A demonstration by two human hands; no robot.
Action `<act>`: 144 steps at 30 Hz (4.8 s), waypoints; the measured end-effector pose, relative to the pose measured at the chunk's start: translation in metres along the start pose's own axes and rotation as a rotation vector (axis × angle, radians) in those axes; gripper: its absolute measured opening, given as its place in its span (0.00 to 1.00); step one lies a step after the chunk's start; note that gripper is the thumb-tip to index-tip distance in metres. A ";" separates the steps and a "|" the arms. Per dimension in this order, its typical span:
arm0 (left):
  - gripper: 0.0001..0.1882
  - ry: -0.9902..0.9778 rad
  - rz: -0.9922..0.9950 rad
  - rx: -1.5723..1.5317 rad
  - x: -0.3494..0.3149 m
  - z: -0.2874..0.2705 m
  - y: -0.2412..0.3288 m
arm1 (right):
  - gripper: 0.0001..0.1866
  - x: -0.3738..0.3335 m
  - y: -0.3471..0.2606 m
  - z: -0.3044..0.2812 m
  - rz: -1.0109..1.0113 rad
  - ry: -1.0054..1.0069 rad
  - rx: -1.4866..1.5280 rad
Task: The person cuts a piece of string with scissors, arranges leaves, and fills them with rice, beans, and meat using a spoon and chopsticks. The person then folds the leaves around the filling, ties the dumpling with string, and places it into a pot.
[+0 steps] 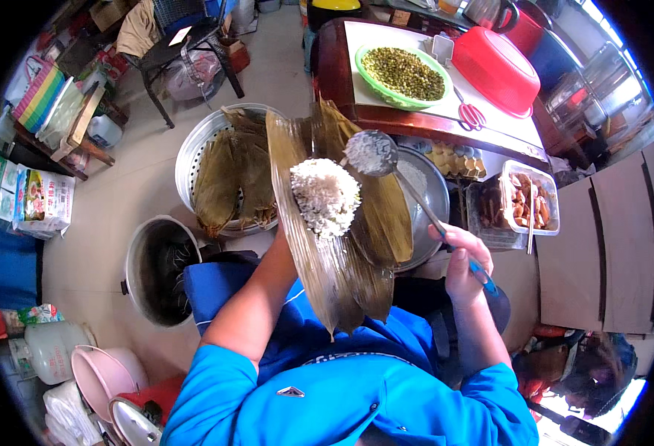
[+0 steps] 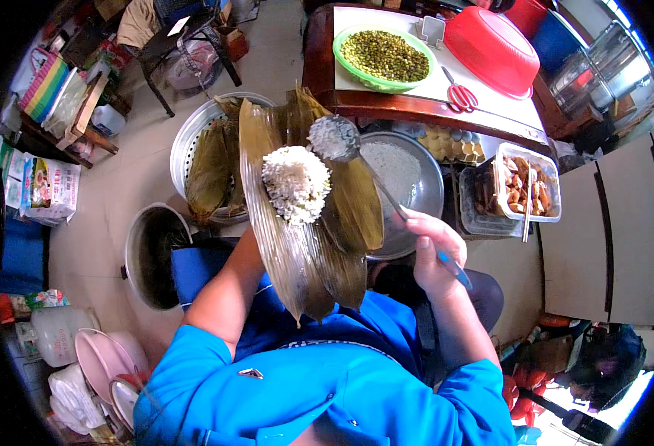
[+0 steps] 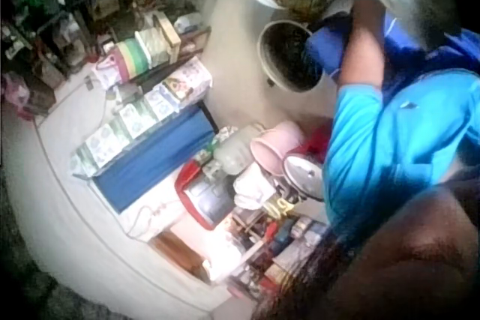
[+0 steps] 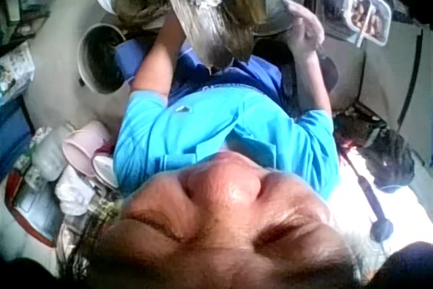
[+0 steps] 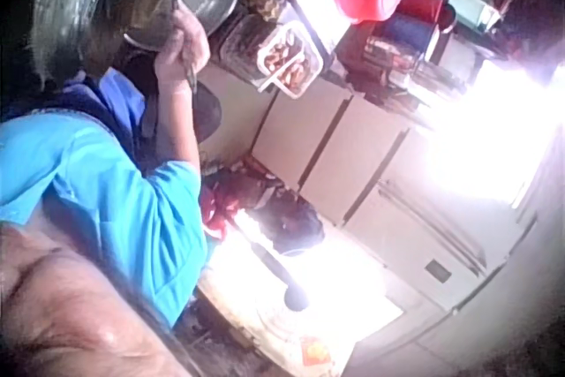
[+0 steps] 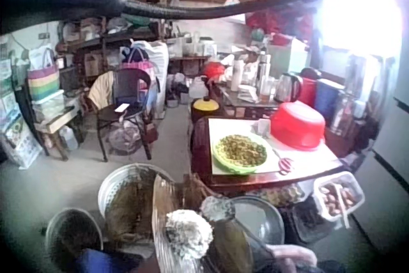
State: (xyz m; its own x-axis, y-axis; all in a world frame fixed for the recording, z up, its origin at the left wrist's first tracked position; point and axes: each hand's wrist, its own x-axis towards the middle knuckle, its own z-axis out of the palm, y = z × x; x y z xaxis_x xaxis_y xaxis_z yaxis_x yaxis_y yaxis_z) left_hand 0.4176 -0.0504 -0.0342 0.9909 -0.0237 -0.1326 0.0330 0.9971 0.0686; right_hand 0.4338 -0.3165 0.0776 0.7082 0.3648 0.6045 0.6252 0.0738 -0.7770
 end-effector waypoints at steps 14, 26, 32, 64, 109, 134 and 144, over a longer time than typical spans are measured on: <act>0.21 -0.034 -0.016 0.024 0.009 0.003 -0.008 | 0.11 0.003 0.005 0.011 -0.061 0.045 0.072; 0.22 -0.113 0.068 0.024 0.009 -0.015 0.003 | 0.11 -0.040 0.190 0.000 0.823 0.593 0.300; 0.22 -0.068 0.068 0.036 0.002 -0.010 0.010 | 0.28 -0.167 0.275 0.045 1.113 0.117 0.657; 0.38 -0.111 -0.038 0.069 -0.030 0.062 -0.005 | 0.21 0.121 -0.025 0.106 -0.208 -0.954 -0.627; 0.37 -0.004 0.052 0.134 -0.022 0.066 -0.011 | 0.12 0.091 -0.015 0.107 0.102 -1.000 -0.436; 0.32 -0.089 0.051 0.083 -0.015 0.053 -0.011 | 0.23 0.123 0.021 0.122 -0.233 -0.944 -0.717; 0.33 -0.026 0.067 0.199 -0.018 0.057 -0.018 | 0.24 0.106 0.023 0.119 -0.150 -0.995 -0.755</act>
State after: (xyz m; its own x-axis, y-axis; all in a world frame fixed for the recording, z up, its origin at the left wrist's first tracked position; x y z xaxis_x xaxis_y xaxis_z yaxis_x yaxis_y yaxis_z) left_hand 0.4062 -0.0716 0.0230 0.9947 0.0378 -0.0959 -0.0106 0.9627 0.2703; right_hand 0.4840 -0.1657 0.1033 0.2661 0.9635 0.0287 0.9421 -0.2537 -0.2192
